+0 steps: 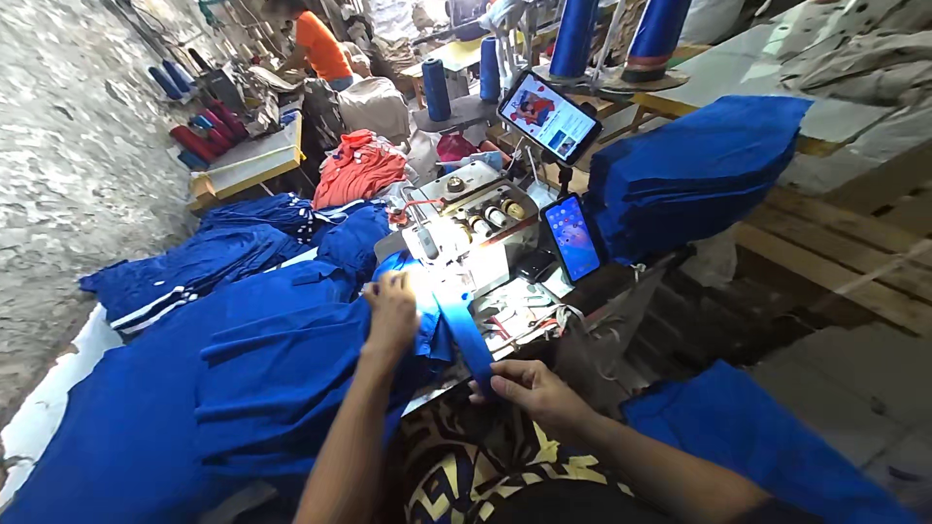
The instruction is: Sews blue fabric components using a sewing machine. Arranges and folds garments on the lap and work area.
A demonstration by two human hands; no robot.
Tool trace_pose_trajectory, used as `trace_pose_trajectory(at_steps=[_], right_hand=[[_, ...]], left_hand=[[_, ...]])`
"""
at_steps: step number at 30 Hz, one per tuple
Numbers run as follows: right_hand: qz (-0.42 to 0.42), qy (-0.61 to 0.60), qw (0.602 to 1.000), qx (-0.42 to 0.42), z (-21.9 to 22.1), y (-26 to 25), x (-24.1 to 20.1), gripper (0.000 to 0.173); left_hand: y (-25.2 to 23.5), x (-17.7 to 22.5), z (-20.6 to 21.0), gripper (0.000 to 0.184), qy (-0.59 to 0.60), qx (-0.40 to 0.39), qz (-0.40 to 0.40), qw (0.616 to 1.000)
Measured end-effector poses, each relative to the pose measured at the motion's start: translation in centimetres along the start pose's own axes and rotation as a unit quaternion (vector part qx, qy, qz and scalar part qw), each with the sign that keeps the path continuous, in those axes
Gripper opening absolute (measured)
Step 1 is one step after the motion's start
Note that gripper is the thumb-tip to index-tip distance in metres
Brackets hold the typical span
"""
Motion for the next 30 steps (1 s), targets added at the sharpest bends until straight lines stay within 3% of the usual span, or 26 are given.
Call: trace_pose_trajectory(at_steps=[2,3,5,6,9,11,12,15,17,20,23,26,30], right_hand=[[-0.106,0.163,0.979,0.063,-0.1,0.9,0.6,0.021],[-0.177,0.248,0.948,0.088,-0.4,1.2,1.3,0.020],[-0.268,0.354,0.891,0.095,-1.1,1.2,2.2,0.018],[-0.268,0.372,0.885,0.085,-1.2,1.3,1.9,0.017],[-0.242,0.248,0.936,0.064,-0.4,0.6,-0.5,0.016],[-0.277,0.166,0.944,0.069,0.5,-0.6,-1.7,0.019],[-0.285,0.160,0.943,0.064,0.8,-1.3,-2.0,0.021],[-0.204,0.247,0.947,0.023,0.7,-2.6,-2.2,0.024],[-0.177,0.375,0.910,0.010,0.0,-2.4,-2.3,0.024],[-0.135,0.496,0.858,-0.004,-0.1,-0.9,-3.0,0.023],[-0.112,0.492,0.863,-0.027,0.6,0.2,-3.6,0.021],[-0.123,0.504,0.855,0.010,0.1,0.4,-3.0,0.022],[-0.157,0.522,0.837,0.046,-0.4,0.5,-2.3,0.022]], left_hand=[[-1.2,-2.8,-0.5,0.038,-0.112,-0.048,0.003,0.993],[-1.4,-3.3,-1.3,0.031,-0.147,-0.043,0.016,0.988],[-1.0,-2.3,-3.9,0.015,-0.172,-0.082,0.034,0.981],[-0.3,-0.9,-5.1,0.011,-0.150,-0.116,0.066,0.980],[3.8,5.2,-6.5,0.007,-0.023,-0.240,0.242,0.940],[6.0,9.9,-6.6,0.022,-0.023,-0.401,0.241,0.883],[6.6,11.2,-6.2,0.029,-0.042,-0.434,0.224,0.871],[6.4,9.7,-4.9,0.029,-0.050,-0.324,0.209,0.921],[5.0,6.7,-4.6,0.023,-0.058,-0.251,0.218,0.941],[4.2,4.2,-3.1,0.017,-0.008,-0.125,0.320,0.939],[4.1,5.4,-2.6,0.015,0.057,-0.137,0.393,0.907],[2.3,3.1,-2.2,0.022,0.070,-0.163,0.361,0.915],[1.6,1.7,-1.8,0.016,0.113,-0.106,0.363,0.919]])
Point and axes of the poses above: each hand's wrist, its own y-axis away from the middle knuckle, its own z-axis out of the palm, x = y × z, the point moved 2 cm from there along -y, towards the middle knuckle, and after that the axes turned 6 degrees about -y, right-handed, at the moved point
